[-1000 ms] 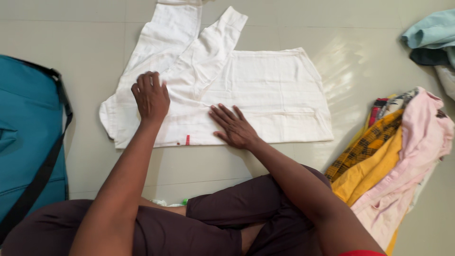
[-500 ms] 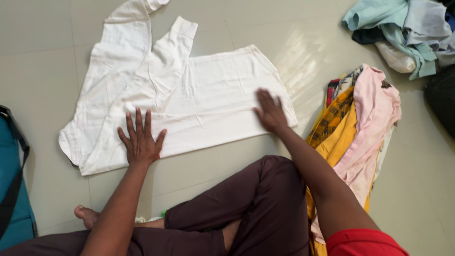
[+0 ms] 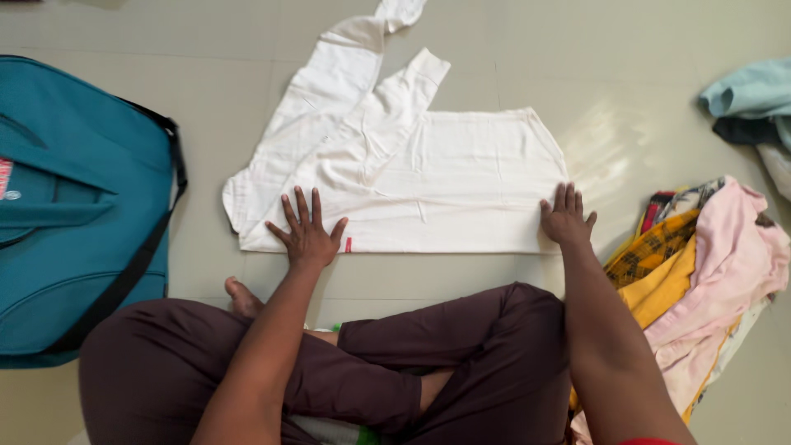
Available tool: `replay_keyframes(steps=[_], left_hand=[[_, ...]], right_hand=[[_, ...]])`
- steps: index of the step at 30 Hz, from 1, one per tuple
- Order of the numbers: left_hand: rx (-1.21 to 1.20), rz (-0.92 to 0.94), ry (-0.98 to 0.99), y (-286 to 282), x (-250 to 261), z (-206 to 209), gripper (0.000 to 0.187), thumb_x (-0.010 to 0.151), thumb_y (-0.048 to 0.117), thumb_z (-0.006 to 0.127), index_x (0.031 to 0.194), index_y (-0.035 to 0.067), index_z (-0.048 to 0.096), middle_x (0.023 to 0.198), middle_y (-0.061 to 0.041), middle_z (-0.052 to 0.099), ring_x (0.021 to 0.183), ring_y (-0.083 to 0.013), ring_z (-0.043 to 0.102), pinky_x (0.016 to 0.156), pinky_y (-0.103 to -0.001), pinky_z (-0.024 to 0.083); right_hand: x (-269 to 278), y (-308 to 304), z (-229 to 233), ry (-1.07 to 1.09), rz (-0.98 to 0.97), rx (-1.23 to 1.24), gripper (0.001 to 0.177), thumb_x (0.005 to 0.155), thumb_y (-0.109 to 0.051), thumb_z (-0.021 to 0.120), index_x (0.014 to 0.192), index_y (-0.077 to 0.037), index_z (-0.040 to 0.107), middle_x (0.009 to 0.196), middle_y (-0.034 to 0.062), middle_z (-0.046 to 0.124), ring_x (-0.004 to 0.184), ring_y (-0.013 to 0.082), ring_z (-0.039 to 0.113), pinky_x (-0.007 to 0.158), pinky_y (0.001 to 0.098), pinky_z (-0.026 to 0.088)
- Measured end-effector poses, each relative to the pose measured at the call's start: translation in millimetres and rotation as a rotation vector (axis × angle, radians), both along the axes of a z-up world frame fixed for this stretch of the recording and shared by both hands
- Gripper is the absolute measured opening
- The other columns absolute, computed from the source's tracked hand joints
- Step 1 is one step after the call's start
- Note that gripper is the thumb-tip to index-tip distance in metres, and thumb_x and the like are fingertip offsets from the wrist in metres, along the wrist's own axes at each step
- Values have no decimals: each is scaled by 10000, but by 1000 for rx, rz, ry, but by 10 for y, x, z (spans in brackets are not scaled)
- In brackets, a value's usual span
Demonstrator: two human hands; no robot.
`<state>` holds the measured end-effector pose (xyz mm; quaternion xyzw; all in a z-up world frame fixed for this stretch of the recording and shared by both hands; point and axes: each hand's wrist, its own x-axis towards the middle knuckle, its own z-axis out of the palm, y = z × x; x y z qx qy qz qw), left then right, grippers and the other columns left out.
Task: The person sits on the floor and folds a white long-sleeved shirt by aligning the sleeves and folding different sections of the garment.
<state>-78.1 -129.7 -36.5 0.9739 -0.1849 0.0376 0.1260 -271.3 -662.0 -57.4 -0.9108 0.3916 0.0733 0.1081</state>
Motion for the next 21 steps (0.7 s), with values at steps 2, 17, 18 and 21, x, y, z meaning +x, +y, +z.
replay_keyframes(steps=[2, 17, 18, 21], left_hand=[[143, 142, 143, 57, 3, 72, 971, 918, 787, 341, 1650, 245, 4, 1721, -96, -98, 1564, -391, -130, 1099, -829, -14], [329, 469, 475, 228, -97, 283, 1082, 889, 871, 258, 1637, 204, -149, 1670, -181, -285, 1517, -468, -235, 1079, -849, 75], [326, 465, 470, 206, -128, 264, 1082, 889, 871, 258, 1637, 204, -149, 1670, -181, -285, 1517, -468, -235, 1079, -849, 75], [336, 376, 496, 118, -175, 248, 1084, 889, 851, 270, 1640, 207, -174, 1670, -168, -290, 1517, -460, -227, 1084, -843, 83]], right_hand=[[157, 71, 17, 22, -115, 27, 803, 1005, -588, 308, 1637, -149, 79, 1739, 62, -20, 1586, 287, -6, 1186, 692, 57], [225, 1446, 147, 353, 100, 291, 1077, 911, -705, 583, 1654, -177, 10, 1712, 183, -54, 1584, 376, 2, 1201, 614, 255], [243, 1482, 211, 344, 53, 300, 1036, 912, -693, 564, 1665, -167, 87, 1734, 155, 7, 1602, 344, 83, 1197, 635, 287], [289, 1656, 346, 241, 59, 338, 956, 914, -706, 542, 1624, -117, 290, 1712, 160, 206, 1573, 322, 253, 1196, 577, 337]])
